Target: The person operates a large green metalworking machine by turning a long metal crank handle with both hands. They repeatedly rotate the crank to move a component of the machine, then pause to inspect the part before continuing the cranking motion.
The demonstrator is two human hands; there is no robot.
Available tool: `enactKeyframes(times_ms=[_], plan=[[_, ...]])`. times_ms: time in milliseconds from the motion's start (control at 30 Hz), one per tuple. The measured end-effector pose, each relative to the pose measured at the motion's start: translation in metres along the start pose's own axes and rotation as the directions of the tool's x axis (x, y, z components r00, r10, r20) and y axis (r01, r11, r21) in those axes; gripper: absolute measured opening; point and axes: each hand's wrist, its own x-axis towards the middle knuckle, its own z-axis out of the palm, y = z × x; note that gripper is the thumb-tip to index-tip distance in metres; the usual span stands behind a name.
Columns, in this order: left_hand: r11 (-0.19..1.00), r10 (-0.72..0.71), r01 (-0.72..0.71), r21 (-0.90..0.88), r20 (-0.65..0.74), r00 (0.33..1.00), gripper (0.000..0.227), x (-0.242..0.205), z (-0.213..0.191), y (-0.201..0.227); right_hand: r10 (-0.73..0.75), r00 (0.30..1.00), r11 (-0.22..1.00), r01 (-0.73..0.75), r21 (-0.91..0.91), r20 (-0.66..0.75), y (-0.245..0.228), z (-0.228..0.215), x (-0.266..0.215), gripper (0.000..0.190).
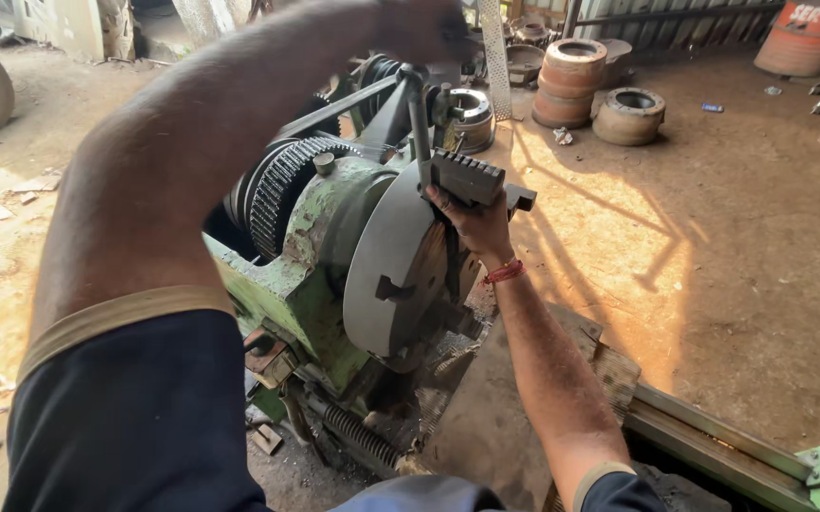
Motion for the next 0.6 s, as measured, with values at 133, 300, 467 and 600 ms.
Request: enactKeyframes(times_ms=[133,300,467,600], plan=[[0.983,-0.185,0.186,-0.006,0.059,0.981,0.058,-0.101,-0.001,-0.048,-0.008,1.0,0.999,0.008,0.051,-0.015,-0.001,0.002,-0.002,0.039],[0.951,0.309,-0.31,-0.004,0.102,0.946,0.05,-0.12,-0.009,0.0,-0.014,1.0,0.905,0.022,-0.424,0.022,-0.004,0.001,0.005,0.035],[0.936,0.322,-0.335,-0.105,-0.125,0.938,0.053,0.006,0.008,0.009,0.049,0.999,0.998,-0.05,-0.041,-0.023,-0.006,-0.001,0.005,0.037],[0.966,-0.252,0.255,-0.034,0.077,0.965,0.059,-0.058,0.008,-0.053,0.021,1.0,0.999,-0.022,-0.049,-0.022,-0.003,0.003,0.003,0.036]])
